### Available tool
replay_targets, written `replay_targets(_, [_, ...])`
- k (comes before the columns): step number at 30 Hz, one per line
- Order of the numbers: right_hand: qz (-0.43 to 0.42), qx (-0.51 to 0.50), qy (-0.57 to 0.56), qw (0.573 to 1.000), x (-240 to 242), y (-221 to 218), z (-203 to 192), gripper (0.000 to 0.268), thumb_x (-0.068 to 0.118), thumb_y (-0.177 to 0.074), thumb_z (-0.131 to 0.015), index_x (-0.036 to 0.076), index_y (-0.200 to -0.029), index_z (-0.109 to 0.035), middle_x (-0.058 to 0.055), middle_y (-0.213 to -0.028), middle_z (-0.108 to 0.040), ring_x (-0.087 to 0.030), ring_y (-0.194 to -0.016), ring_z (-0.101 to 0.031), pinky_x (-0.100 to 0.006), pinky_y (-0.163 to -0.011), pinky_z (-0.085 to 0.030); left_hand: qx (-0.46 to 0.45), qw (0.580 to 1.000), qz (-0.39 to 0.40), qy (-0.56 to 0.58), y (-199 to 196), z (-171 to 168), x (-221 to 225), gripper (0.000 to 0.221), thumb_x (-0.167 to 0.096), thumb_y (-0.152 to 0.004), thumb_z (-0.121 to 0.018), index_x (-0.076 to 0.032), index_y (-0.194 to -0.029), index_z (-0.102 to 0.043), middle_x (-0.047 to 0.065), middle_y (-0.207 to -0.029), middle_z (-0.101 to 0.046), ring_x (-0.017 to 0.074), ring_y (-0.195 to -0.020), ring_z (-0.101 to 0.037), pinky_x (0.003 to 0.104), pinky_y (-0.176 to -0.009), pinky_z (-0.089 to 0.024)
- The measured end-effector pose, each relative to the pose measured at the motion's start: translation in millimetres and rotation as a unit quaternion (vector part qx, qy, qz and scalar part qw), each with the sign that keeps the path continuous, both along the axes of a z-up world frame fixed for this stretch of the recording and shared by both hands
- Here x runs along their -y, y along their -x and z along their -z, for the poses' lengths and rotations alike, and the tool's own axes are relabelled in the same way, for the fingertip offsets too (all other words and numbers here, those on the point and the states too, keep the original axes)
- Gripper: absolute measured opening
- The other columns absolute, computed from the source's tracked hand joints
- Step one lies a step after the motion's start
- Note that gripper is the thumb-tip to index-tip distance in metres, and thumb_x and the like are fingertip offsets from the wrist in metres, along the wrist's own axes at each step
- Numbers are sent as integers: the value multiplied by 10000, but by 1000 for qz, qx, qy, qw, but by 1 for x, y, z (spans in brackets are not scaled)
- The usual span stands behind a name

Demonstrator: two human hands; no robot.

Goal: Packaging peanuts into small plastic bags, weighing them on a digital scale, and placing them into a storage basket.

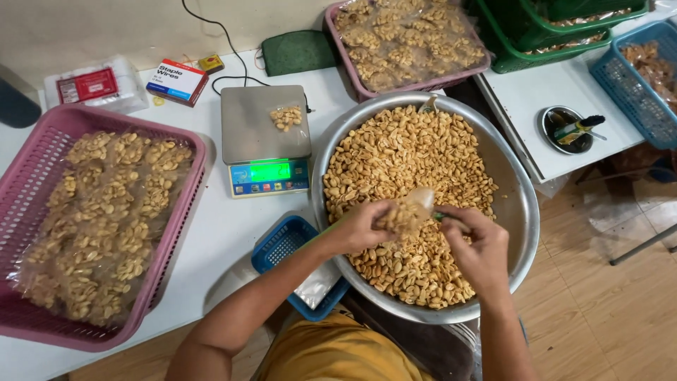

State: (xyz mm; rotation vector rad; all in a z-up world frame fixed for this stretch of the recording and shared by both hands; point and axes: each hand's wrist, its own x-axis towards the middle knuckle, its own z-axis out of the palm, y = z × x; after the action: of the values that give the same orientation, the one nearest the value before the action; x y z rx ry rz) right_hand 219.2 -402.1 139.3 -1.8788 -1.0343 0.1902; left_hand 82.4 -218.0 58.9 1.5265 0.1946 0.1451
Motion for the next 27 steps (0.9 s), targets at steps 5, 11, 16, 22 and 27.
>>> replay_targets(5, [53, -61, -8, 997, 4, 5, -11, 234, 43, -855, -657, 88, -1035, -800, -92, -667, -677, -66, -544, -431, -213, -469, -365, 23, 1000, 4, -15, -2, -11, 8, 451, -146, -917, -740, -117, -1341, -592, 191, -1124, -727, 235, -999, -713, 356, -790, -599])
replay_targets(11, [56, -25, -16, 998, 1, 9, -13, 205, -25, -846, -688, 35, -1006, -802, -159, -728, -706, -122, -595, -532, -296, -556, -470, 27, 1000, -4, -16, -4, 2, 6, 389, -244, -977, -693, -111, -1328, -594, 209, -1067, -727, 196, -797, -706, 364, -666, -580])
replay_targets(16, [93, -72, -28, 993, 0, 4, -10, 212, 38, -914, -636, 41, -1076, -772, -108, -629, -617, -100, -542, -454, -247, -516, -393, 28, 999, -29, 0, -2, -3, 7, 382, -325, -1015, -634, -74, -1299, -584, 262, -1063, -697, 278, -890, -674, 389, -678, -555])
replay_targets(22, [145, -101, 82, 981, 6, -1, -5, 288, 74, -961, -572, -2, -1184, -737, -115, -799, -692, -111, -597, -498, -240, -459, -397, 127, 960, -220, -117, 13, -36, -71, 147, -279, -997, -615, -159, -950, -684, -17, -847, -731, 35, -534, -525, 154, -441, -451])
replay_targets(27, [148, -102, 189, 966, 19, -18, 37, 281, 118, -965, -607, 58, -1197, -752, -106, -729, -689, -116, -501, -430, -272, -364, -394, 81, 881, -400, -238, 23, 36, -213, 212, -306, -944, -620, -150, -1023, -739, -3, -902, -790, 86, -787, -753, 236, -698, -561])
